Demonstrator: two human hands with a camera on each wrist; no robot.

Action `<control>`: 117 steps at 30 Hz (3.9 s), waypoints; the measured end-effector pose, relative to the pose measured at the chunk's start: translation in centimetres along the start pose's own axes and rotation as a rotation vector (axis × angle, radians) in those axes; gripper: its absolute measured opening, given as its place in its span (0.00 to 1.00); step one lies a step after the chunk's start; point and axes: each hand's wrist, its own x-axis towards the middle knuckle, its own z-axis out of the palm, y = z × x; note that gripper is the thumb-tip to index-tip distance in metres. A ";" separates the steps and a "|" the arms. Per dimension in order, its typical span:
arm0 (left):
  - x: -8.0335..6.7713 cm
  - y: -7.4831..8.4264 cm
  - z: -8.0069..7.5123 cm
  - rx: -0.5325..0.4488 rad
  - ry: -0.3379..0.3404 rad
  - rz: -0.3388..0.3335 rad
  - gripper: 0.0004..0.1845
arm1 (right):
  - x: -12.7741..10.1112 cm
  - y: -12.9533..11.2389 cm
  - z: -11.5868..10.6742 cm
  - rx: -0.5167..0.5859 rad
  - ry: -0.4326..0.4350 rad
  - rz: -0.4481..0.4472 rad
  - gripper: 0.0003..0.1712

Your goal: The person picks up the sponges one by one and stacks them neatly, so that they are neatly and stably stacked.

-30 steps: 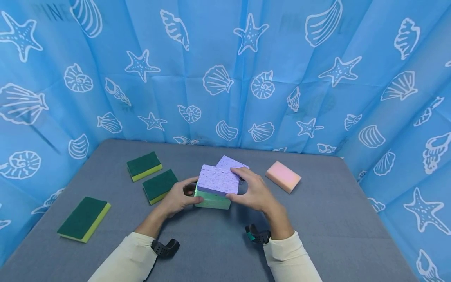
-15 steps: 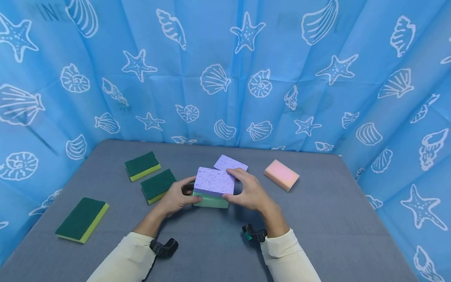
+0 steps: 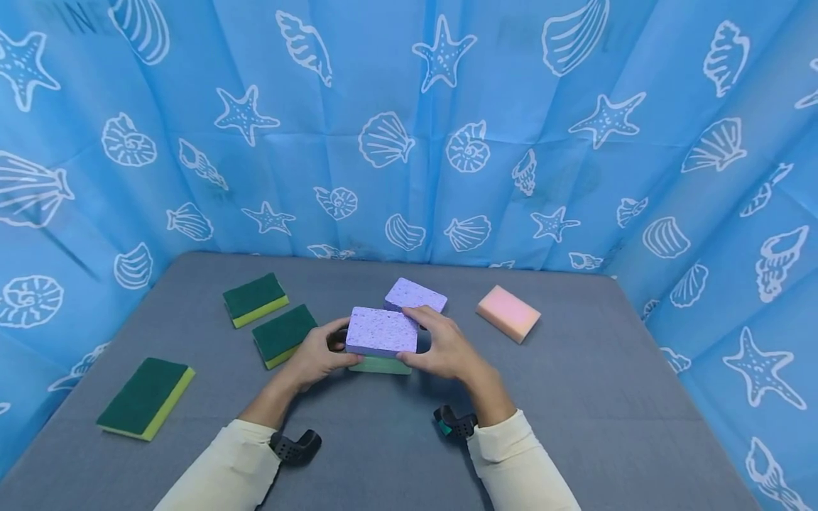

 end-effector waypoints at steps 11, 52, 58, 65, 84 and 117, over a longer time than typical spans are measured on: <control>0.0 -0.2 -0.3 0.021 -0.024 0.006 0.43 | 0.0 0.0 0.2 0.013 -0.017 0.021 0.44; -1.6 4.2 -0.6 -0.010 -0.069 -0.053 0.44 | -0.1 0.1 0.3 0.010 -0.060 0.076 0.46; -1.8 4.7 -0.5 -0.033 -0.057 -0.029 0.44 | -0.1 0.3 0.4 0.009 -0.063 0.078 0.46; -0.9 3.0 -0.6 -0.072 -0.068 0.010 0.43 | 0.0 0.3 0.3 0.011 -0.072 0.074 0.46; 0.0 0.6 -0.2 -0.027 -0.005 0.068 0.40 | -0.3 0.4 -0.1 0.028 0.017 0.020 0.45; -0.5 1.8 -0.3 -0.036 -0.022 0.060 0.39 | 1.6 4.0 -2.0 0.200 0.402 0.143 0.42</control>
